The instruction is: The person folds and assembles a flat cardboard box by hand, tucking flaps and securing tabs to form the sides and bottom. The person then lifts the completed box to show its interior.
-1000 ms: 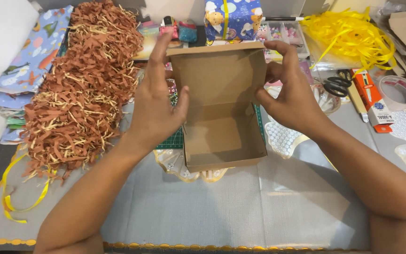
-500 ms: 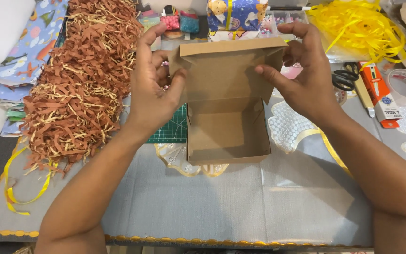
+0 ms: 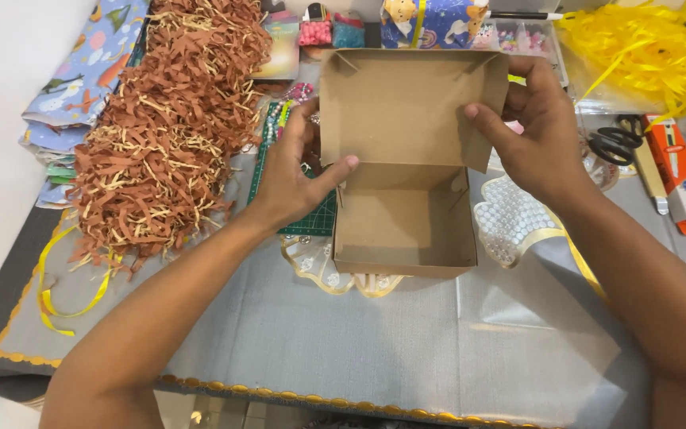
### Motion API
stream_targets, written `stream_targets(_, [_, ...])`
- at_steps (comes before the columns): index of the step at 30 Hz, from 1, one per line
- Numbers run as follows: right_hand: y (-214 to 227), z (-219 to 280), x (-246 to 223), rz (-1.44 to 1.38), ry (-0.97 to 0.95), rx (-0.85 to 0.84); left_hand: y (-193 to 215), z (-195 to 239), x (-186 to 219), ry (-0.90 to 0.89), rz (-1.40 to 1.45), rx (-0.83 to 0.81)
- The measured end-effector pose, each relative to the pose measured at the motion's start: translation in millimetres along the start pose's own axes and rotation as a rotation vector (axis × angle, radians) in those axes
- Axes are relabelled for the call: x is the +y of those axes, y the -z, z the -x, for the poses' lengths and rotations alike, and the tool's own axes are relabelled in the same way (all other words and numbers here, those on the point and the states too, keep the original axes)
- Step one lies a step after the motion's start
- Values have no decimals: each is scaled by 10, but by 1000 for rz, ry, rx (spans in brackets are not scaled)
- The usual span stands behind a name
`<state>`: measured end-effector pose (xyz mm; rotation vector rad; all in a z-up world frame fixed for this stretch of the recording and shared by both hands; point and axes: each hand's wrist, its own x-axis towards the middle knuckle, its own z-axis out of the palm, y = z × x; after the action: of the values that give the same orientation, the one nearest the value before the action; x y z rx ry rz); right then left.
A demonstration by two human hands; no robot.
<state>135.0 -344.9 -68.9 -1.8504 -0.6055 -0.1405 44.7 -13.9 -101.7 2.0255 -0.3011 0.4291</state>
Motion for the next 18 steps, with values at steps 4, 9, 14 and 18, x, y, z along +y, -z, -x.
stream_targets(4, [-72,-1,-52,69,-61,-58,-134,52,-224,-29,49,122])
stream_targets(9, [-51,19,187,197,-146,-203,-261,58,-799,-58,214,280])
stream_targets(14, [-123,-14,468,141,-188,-197,-161,158,-590,-43,243,281])
stream_targets(18, [-166,48,452,97,-152,-149,-108,191,-345,-39,160,193])
